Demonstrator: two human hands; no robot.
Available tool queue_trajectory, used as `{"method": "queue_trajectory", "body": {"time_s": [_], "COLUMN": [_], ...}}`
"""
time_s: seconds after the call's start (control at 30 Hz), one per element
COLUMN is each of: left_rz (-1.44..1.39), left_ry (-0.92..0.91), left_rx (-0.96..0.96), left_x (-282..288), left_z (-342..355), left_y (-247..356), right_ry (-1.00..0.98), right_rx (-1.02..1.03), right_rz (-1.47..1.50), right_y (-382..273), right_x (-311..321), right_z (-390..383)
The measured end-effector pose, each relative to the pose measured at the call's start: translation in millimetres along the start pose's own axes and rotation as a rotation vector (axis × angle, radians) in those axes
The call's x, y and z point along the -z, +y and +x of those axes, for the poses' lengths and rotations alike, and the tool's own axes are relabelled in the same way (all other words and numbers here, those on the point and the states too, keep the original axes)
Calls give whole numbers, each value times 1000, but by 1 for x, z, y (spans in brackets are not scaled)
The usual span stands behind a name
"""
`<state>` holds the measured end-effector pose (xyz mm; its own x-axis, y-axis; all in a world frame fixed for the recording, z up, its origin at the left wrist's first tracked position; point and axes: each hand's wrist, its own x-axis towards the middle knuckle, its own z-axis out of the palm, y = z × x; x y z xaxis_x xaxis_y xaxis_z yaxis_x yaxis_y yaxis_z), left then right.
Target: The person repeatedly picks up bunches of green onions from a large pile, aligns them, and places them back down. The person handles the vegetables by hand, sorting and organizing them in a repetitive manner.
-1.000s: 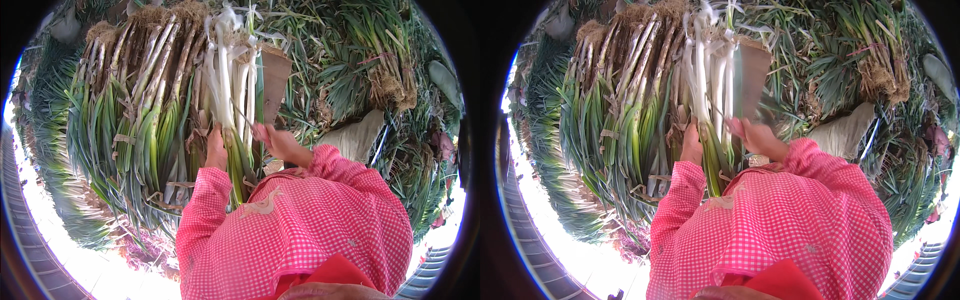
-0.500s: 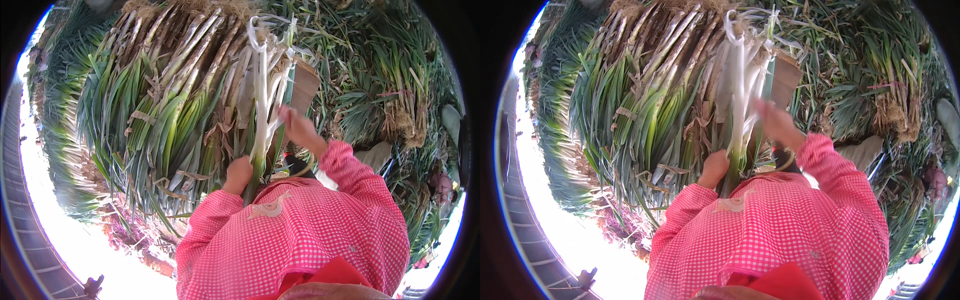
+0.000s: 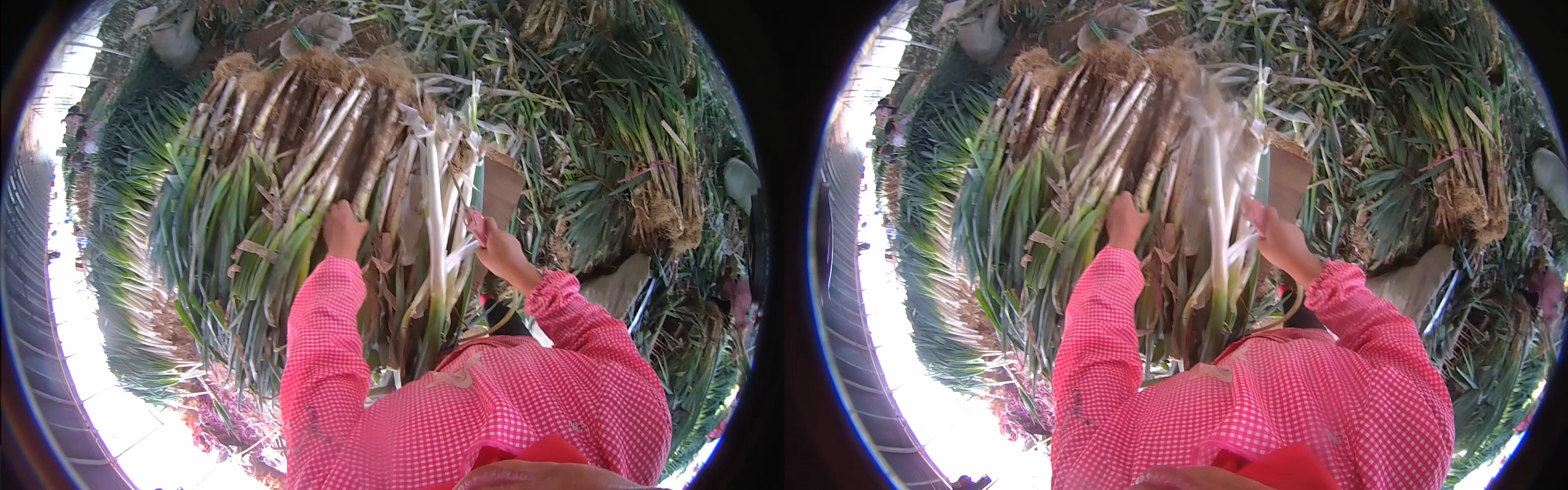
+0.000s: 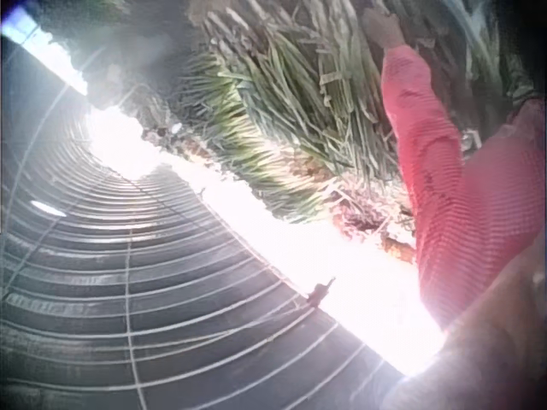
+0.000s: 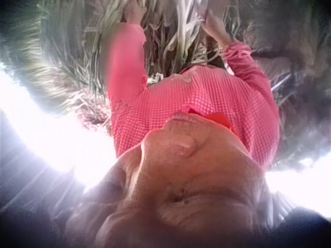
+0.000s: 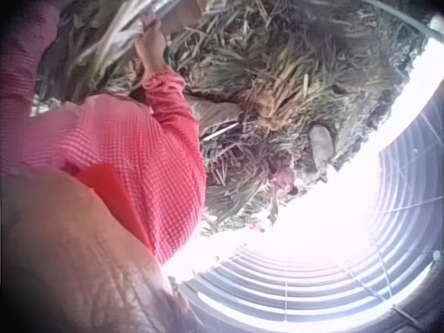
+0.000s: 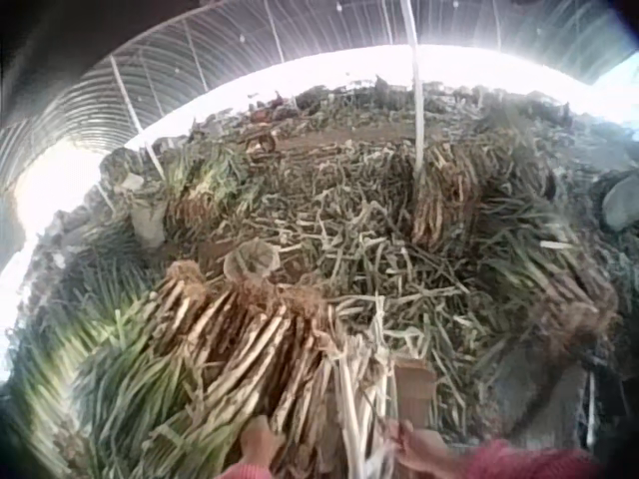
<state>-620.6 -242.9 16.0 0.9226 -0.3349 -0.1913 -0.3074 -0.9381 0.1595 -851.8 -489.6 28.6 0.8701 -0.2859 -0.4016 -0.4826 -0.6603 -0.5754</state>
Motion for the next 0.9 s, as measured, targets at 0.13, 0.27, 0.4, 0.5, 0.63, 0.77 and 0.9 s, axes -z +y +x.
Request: {"method": "queue_trajectory", "body": {"time_s": [0.13,0.27,0.4,0.5,0.63,0.77,0.9], "left_rz": [-393,-914,-641,-424,-869,-1045,-1339], "left_ry": [-213,-402,-418,-575,-856,-882,-864], "left_rx": [76,-28,-91,-9,111,265,243], "left_x": [68,122,62,2,-27,-23,-29], "left_z": [-52,-108,-105,-108,-135,-145,-148], "left_y": [43,89,140,129,79,58,62], "right_ry": [-260,-141,-86,-69,-363,-341,-160], "right_rx": [-15,-43,-55,-17,-16,95,22], "right_rz": [18,21,50,79,23,108,91], "right_y": [17,28,47,58,50,26,20], "right_x": [10,8,5,0,-6,14,33], "right_z": [-22,-69,-87,-108,-137,-91,-56]}}
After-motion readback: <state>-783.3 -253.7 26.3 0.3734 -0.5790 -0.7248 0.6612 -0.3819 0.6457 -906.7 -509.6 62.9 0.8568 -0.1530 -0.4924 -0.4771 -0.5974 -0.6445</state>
